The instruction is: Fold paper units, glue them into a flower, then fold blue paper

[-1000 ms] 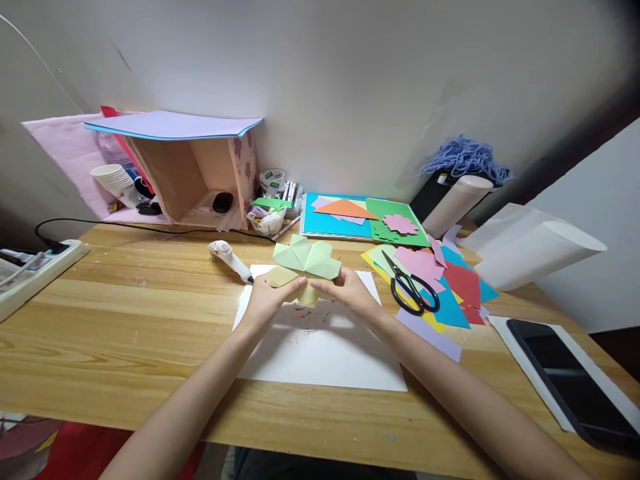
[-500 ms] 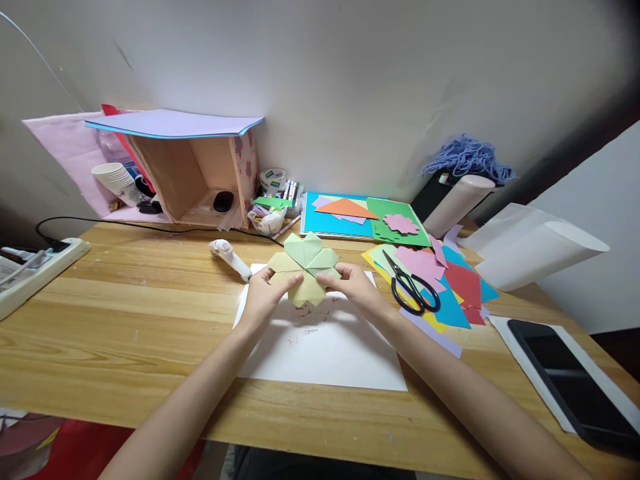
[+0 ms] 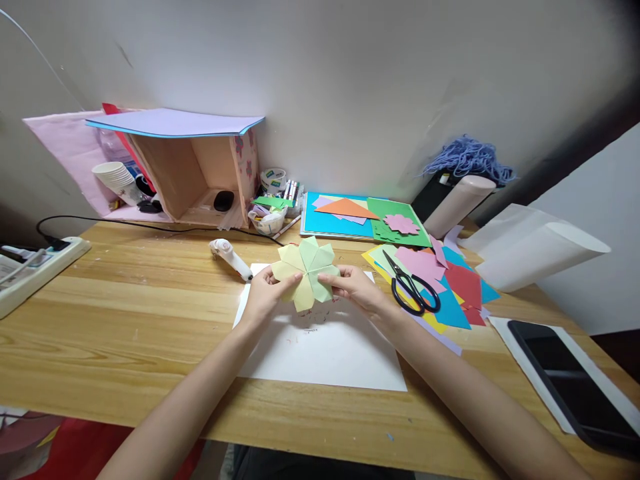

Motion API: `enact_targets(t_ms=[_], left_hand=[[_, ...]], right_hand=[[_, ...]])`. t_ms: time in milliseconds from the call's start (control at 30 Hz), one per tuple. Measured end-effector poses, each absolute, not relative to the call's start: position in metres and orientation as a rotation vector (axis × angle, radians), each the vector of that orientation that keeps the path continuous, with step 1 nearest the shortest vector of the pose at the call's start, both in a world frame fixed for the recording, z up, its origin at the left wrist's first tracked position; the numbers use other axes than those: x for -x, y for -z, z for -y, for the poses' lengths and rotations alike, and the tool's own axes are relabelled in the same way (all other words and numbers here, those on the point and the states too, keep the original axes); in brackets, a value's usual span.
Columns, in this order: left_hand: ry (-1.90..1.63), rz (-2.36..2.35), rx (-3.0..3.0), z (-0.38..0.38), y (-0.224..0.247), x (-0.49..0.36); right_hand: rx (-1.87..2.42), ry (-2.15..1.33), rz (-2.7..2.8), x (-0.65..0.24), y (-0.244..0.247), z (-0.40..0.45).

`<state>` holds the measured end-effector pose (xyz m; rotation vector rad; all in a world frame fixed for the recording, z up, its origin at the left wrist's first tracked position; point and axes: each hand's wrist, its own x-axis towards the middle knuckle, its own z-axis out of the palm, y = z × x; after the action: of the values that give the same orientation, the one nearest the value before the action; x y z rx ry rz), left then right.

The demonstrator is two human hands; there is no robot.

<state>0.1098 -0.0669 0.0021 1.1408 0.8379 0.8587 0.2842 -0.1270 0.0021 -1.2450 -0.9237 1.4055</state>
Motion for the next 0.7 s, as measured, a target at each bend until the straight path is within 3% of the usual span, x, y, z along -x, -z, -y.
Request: enact_targets(t_ms=[700], left_hand=[[-0.837, -0.884, -1.210, 0.0745, -0.0052, -0.1121]], right_hand=[[1.366, -1.379, 0.974, -0.2827, 0.0056, 0.1274]])
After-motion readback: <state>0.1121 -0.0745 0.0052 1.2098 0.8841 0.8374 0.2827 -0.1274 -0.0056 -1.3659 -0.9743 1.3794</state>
